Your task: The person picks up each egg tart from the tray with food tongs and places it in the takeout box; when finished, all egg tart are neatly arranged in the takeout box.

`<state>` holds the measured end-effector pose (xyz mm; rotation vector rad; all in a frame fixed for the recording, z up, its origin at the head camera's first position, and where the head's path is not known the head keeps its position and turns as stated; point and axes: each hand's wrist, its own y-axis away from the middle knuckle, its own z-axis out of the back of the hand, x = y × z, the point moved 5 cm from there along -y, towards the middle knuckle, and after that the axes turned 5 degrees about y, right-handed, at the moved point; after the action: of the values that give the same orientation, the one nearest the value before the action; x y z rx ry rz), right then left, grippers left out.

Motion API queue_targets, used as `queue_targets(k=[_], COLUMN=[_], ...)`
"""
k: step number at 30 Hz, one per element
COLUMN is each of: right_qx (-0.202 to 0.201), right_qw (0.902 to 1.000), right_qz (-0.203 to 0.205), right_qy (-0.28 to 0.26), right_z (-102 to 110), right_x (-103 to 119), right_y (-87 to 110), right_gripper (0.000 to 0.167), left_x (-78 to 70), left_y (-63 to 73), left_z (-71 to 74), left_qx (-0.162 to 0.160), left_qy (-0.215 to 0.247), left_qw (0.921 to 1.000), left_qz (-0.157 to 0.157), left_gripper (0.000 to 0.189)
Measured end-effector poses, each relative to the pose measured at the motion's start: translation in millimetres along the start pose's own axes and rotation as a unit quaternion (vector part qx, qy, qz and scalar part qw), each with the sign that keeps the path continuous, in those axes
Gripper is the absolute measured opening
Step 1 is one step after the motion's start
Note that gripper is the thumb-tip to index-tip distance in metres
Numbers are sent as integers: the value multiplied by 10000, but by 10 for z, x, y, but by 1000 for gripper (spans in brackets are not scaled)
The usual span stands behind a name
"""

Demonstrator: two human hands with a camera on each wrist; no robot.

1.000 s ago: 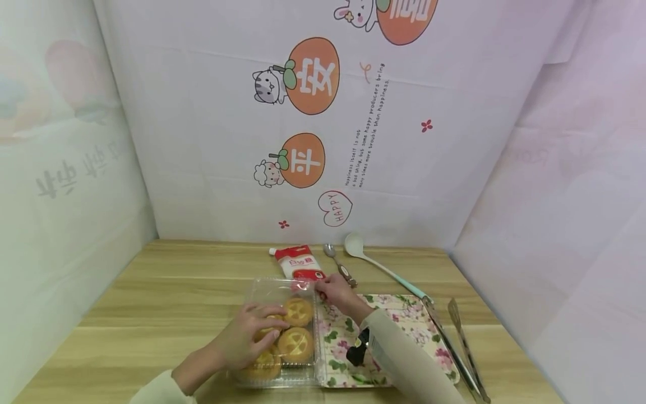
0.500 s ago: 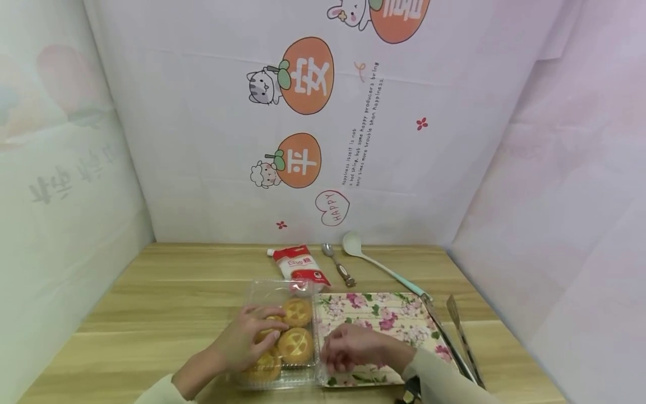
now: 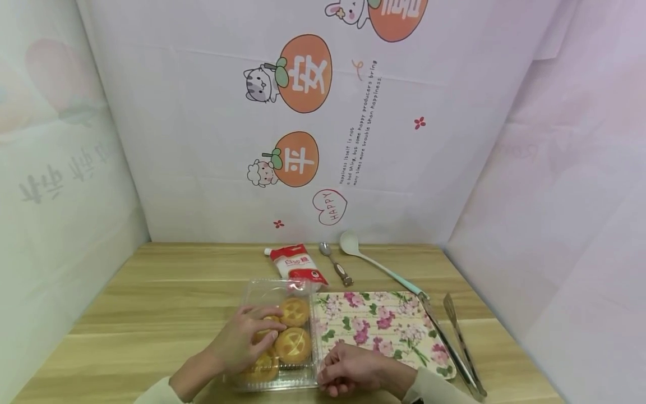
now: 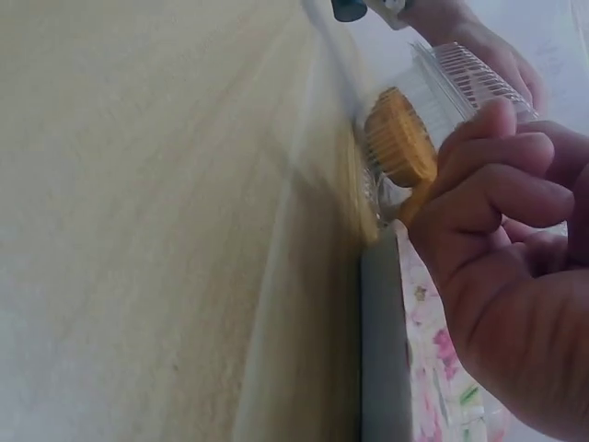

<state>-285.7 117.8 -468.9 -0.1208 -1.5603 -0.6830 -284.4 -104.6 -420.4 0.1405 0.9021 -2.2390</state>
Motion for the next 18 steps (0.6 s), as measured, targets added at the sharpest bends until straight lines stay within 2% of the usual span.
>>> queue_targets(k=[4, 7, 10, 12, 13, 15, 16, 17, 18], right_qx=[202, 265, -68, -637, -994, -1843, -2280, -2707, -3086], right_qw=[9998, 9994, 9964, 9881, 9810, 9536, 9350, 9105, 8818], right_qz=[-58, -110, 82, 350, 465, 721, 812, 870, 896], right_qy=[-61, 186, 837, 1355, 1600, 2267, 2591, 3002, 3452], right_z=[18, 88, 265, 436, 529, 719, 813, 909, 1001], right_x=[-17, 23, 157, 296, 377, 546, 630, 714, 793], right_y=[33, 99, 173, 209, 218, 232, 239, 250, 257], right_gripper=[19, 29, 31, 29, 28, 28, 30, 34, 40], left_x=[-11, -17, -31, -41, -45, -39, -29, -2, 35], left_y=[10, 5, -48, -112, -150, -239, -291, -352, -424], left_z=[2, 9, 36, 67, 90, 156, 202, 253, 312], left_qx=[112, 385, 671, 749, 755, 769, 780, 758, 733], left_qy=[53, -2, -307, -459, -530, -589, -596, -587, -601], left_qw=[9999, 9993, 9971, 9956, 9950, 9945, 9945, 9950, 9953], left_qz=[4, -25, -191, -332, -394, -405, -354, -285, -203], left_gripper=[18, 20, 22, 21, 20, 20, 21, 22, 22])
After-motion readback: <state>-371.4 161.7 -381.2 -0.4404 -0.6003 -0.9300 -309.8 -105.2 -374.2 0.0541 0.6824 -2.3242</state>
